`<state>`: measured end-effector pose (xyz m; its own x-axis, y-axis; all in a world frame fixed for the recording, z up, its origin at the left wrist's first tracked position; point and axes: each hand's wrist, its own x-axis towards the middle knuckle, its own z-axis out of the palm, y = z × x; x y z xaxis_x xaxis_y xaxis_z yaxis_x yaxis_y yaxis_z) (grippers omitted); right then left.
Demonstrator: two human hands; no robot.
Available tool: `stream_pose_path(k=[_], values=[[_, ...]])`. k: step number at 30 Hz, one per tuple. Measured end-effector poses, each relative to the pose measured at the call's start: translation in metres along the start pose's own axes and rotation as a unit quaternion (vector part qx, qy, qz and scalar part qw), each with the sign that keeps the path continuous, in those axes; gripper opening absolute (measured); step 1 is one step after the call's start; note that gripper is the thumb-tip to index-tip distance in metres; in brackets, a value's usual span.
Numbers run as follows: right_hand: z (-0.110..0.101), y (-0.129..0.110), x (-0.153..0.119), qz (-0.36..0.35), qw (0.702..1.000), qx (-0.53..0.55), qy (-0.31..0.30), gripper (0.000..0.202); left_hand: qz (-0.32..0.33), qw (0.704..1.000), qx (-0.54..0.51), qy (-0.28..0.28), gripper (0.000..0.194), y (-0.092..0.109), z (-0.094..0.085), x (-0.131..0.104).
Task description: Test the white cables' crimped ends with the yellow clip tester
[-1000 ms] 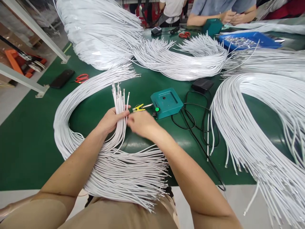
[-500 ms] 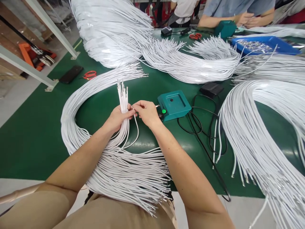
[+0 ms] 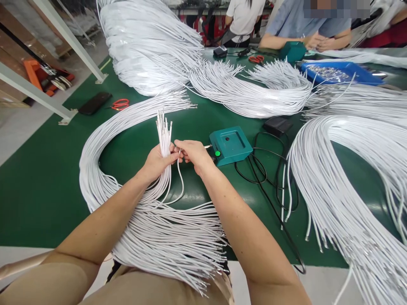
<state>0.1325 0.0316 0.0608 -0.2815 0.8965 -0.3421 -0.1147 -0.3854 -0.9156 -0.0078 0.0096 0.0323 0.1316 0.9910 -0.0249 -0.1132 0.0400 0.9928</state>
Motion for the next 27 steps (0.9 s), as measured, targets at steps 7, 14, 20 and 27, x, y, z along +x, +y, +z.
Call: stream_pose_path(k=[7, 14, 20, 27], values=[[-0.005, 0.007, -0.005, 0.03, 0.992, 0.115, -0.042, 0.04, 0.003, 1.0, 0.006, 0.014, 0.029, -0.004, -0.004, 0.001], [-0.008, 0.007, -0.01, 0.044, 0.981, 0.177, -0.063, 0.034, 0.0, 0.999, 0.027, 0.023, 0.029, -0.004, -0.004, 0.0], [-0.009, 0.008, -0.013, 0.033, 0.985, 0.161, -0.052, 0.03, -0.014, 1.0, 0.012, 0.015, 0.032, -0.001, -0.002, 0.0], [-0.006, 0.01, -0.016, -0.043, 0.996, 0.051, 0.051, 0.027, -0.01, 0.999, -0.033, -0.012, 0.039, 0.004, 0.0, -0.002]])
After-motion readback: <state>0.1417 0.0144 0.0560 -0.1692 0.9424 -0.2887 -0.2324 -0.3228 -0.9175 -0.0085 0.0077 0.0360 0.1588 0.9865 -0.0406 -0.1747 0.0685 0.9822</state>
